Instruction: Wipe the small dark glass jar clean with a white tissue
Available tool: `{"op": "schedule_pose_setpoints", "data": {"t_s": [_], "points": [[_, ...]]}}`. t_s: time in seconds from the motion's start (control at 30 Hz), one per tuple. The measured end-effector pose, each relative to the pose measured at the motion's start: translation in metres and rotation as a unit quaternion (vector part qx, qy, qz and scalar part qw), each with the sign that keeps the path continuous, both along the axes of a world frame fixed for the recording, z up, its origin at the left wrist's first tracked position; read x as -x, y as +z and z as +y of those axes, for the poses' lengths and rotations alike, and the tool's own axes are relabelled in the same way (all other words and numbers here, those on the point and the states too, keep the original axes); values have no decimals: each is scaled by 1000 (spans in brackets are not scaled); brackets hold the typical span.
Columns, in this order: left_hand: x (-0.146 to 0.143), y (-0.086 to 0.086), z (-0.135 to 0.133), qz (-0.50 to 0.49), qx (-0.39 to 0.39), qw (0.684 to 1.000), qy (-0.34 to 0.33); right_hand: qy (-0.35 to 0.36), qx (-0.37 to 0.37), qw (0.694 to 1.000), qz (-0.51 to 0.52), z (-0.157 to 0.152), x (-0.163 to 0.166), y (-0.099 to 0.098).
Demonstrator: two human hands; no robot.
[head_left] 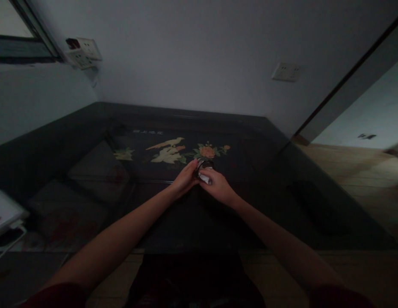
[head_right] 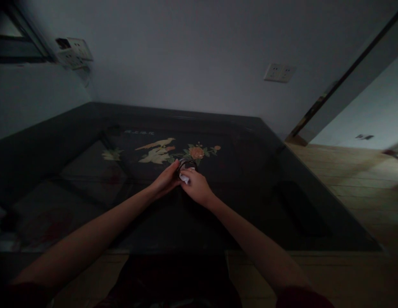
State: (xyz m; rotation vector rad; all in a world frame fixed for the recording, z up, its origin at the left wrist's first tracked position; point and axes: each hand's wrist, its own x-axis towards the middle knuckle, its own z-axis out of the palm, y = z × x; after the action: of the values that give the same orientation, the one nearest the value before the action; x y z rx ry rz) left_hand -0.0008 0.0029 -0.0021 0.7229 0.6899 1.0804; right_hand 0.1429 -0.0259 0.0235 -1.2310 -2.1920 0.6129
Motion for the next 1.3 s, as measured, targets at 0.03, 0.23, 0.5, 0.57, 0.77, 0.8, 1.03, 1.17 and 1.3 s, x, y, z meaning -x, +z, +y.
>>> {"op": "schedule_pose_setpoints", "data": {"t_s": [0.03, 0.23, 0.5, 0.57, 0.77, 0.8, 1.03, 1.17, 1.3], "points": [[-1, -1, 0, -1, -10, 1000, 5, -2, 30, 997, 67, 1, 1, -3], [-2, -2, 0, 8, -17, 1000, 20, 31, 84, 974, 210, 3, 1, -15], [1, 3, 3, -14, 30, 999, -9, 94, -84, 987, -99, 6, -15, -8], [1, 4, 3, -17, 35, 999, -13, 93, -89, 983, -132, 6, -16, -5], [1, 6, 1, -5, 35, 999, -11, 61, -81, 991, -87, 7, -15, 0], [1, 6, 1, -3, 31, 999, -11, 55, -76, 993, -70, 7, -15, 0], [1, 6, 0, -2, 34, 999, -11, 2, -45, 995, 86, 5, -13, 1], [1, 6, 1, -4, 37, 999, -9, -23, -21, 991, 129, 2, -11, 0], [1, 5, 2, -8, 37, 999, -5, -19, -8, 993, 112, 0, -8, -3]]}}
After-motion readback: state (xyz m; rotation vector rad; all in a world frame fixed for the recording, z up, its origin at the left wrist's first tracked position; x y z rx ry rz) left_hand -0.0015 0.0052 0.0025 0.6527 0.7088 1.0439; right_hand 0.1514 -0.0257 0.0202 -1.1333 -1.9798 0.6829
